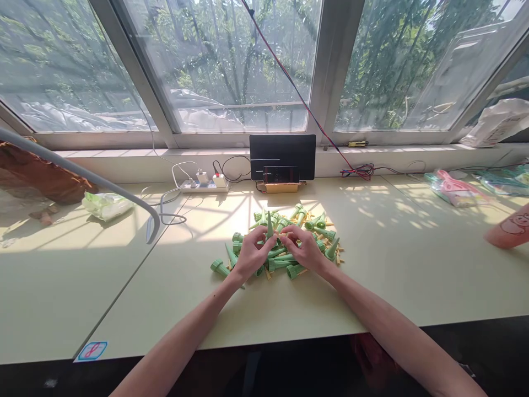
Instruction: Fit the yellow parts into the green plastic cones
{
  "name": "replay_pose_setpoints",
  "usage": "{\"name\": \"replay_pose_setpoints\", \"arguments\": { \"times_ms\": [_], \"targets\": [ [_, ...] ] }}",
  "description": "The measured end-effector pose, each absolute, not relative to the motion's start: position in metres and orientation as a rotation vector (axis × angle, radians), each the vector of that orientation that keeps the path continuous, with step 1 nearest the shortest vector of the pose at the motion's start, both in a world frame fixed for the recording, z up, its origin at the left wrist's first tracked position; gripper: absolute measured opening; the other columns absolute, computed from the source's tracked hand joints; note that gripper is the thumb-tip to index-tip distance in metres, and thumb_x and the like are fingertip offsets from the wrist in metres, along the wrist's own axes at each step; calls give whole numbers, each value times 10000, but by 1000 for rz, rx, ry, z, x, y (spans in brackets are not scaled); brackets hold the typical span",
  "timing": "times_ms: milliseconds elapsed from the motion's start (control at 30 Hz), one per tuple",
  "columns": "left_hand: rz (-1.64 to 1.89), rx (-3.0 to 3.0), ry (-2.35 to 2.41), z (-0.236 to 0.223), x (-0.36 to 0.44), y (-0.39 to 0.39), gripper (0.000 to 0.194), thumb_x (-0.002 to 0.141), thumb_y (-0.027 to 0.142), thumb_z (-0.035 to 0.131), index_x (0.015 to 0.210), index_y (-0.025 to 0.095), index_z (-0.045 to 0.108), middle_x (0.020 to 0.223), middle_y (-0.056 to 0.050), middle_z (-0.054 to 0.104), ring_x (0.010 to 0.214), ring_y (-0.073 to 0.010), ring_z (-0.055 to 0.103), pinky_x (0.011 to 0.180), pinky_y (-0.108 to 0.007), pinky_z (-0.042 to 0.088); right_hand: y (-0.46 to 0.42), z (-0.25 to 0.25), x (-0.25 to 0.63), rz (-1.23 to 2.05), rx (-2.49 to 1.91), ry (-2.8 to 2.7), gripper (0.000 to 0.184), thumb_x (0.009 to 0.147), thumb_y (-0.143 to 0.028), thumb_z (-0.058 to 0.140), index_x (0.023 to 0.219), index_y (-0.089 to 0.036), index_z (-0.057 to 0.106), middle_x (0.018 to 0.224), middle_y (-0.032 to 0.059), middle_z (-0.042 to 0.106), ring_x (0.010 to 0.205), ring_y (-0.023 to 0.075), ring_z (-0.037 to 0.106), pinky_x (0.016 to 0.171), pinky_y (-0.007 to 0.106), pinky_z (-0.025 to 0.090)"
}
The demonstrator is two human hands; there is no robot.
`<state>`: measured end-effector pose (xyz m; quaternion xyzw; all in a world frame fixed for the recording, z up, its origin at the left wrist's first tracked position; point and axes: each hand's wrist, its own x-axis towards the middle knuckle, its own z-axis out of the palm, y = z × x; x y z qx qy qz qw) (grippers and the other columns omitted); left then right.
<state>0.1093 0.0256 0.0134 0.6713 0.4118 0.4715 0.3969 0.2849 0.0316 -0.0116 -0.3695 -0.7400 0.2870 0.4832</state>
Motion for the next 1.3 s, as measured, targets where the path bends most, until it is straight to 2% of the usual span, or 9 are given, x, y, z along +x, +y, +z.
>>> {"name": "replay_pose_setpoints", "arguments": {
  "times_ms": [100,267,433,600,767,933,1133,1300],
  "targets": [
    [1194,1698,1044,14,109,25,238,861,399,625,894,165,651,845,-40,583,735,-135,542,504,-181,418,32,-12,285,697,-917,-1803,256,953,-424,505,940,-183,591,537,-68,429,479,94,370,496,230,321],
    [1201,1692,1037,13,109,25,227,862,390,627,877,164,649,846,-41,574,738,-136,532,504,-182,414,32,-13,285,732,-891,-1787,266,940,-437,527,1039,-193,566,560,-72,437,496,100,380,507,226,353],
    [1198,1699,1028,12,108,26,219,870,383,622,901,168,651,855,-39,566,724,-128,517,509,-182,414,33,-14,285,662,-930,-1814,261,948,-430,514,915,-187,602,542,-62,425,495,100,366,503,234,326],
    [1203,1699,1036,13,109,25,218,866,384,627,898,170,656,842,-34,561,709,-124,514,488,-177,396,32,-12,285,692,-915,-1796,273,936,-442,537,1009,-185,594,557,-68,434,502,101,382,509,228,343],
    [1198,1704,1034,12,109,26,230,869,388,624,933,171,669,866,-46,581,737,-136,541,500,-182,413,33,-12,286,686,-963,-1811,329,969,-465,461,875,-182,600,533,-58,445,480,98,386,502,233,327],
    [1200,1698,1039,12,108,26,243,865,405,624,910,170,665,855,-43,574,717,-129,525,487,-177,395,33,-13,285,684,-939,-1799,287,950,-463,503,977,-189,581,546,-69,428,489,100,369,504,229,329],
    [1190,1701,1038,13,108,26,263,858,420,630,932,171,672,869,-54,599,746,-146,555,505,-189,423,32,-12,285,664,-966,-1818,313,965,-471,468,892,-190,585,527,-61,440,474,100,372,500,234,322],
    [1185,1696,1042,13,109,25,243,871,398,621,939,169,671,874,-56,603,782,-156,572,534,-198,450,32,-12,285,682,-931,-1816,276,961,-453,485,986,-192,573,547,-68,440,480,99,362,501,228,325]
  ]
}}
